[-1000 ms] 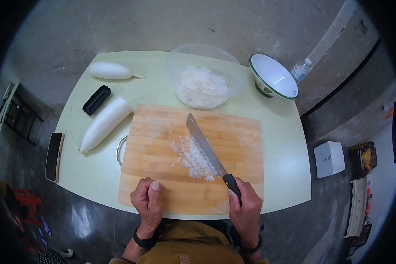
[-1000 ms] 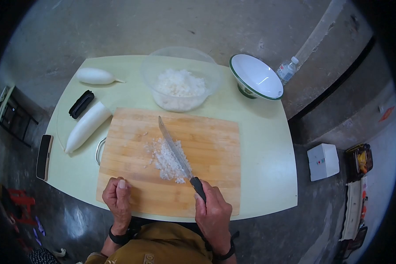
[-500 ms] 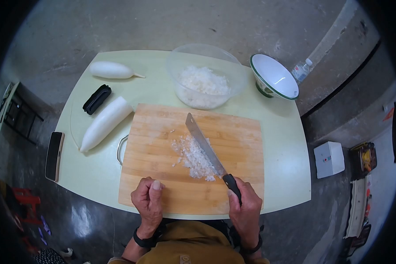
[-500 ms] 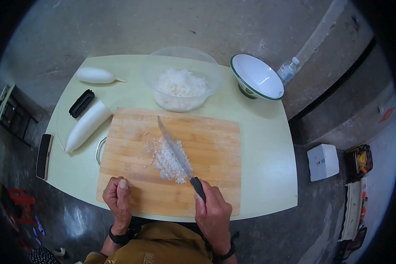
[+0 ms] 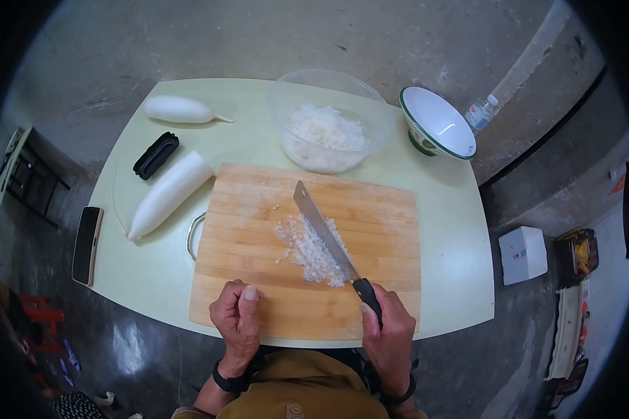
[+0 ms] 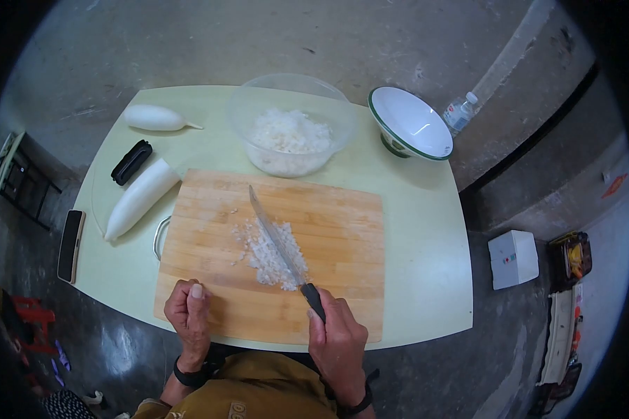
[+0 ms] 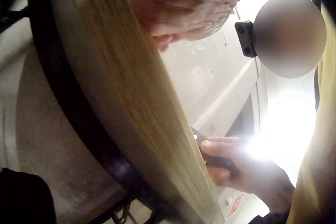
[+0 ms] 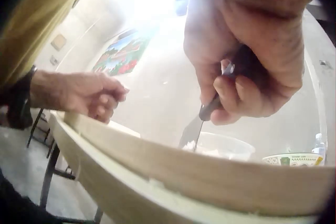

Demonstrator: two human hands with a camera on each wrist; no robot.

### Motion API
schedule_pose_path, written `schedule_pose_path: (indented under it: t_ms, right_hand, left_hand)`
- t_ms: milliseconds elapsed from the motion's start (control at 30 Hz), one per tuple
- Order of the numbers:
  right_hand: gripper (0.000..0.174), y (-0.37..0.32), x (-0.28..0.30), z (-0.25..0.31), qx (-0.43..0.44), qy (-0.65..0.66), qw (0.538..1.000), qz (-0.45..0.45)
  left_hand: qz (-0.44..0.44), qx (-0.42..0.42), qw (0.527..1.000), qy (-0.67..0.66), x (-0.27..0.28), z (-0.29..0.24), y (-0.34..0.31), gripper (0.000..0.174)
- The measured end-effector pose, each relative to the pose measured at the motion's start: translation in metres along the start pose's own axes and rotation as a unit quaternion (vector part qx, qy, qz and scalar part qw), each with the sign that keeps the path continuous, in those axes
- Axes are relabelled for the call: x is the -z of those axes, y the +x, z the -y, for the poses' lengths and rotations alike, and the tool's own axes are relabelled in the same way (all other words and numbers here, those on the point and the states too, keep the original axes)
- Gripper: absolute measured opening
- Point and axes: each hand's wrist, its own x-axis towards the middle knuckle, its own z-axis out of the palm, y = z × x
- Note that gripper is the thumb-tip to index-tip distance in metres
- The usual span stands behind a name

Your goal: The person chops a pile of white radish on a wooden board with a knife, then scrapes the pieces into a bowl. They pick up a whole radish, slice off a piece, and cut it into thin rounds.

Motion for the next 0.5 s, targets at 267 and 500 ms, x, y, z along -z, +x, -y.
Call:
schedule_pose_path:
  t_ms: [267, 500]
  right_hand:
    - [0.033, -0.0002, -0.0004, -0.0016, -0.022, -0.004, 1.0, 0.002]
    - [0.032, 0.0003, 0.0024, -0.004, -0.018, -0.009, 1.0, -0.017]
  left_hand:
    - [-0.006, -0.004, 1.0, -0.004, -0.0013, -0.0011, 0.0011, 0.027]
    - [0.001, 0.008, 1.0, -0.004, 0.0002, -0.0009, -0.0003, 0.028]
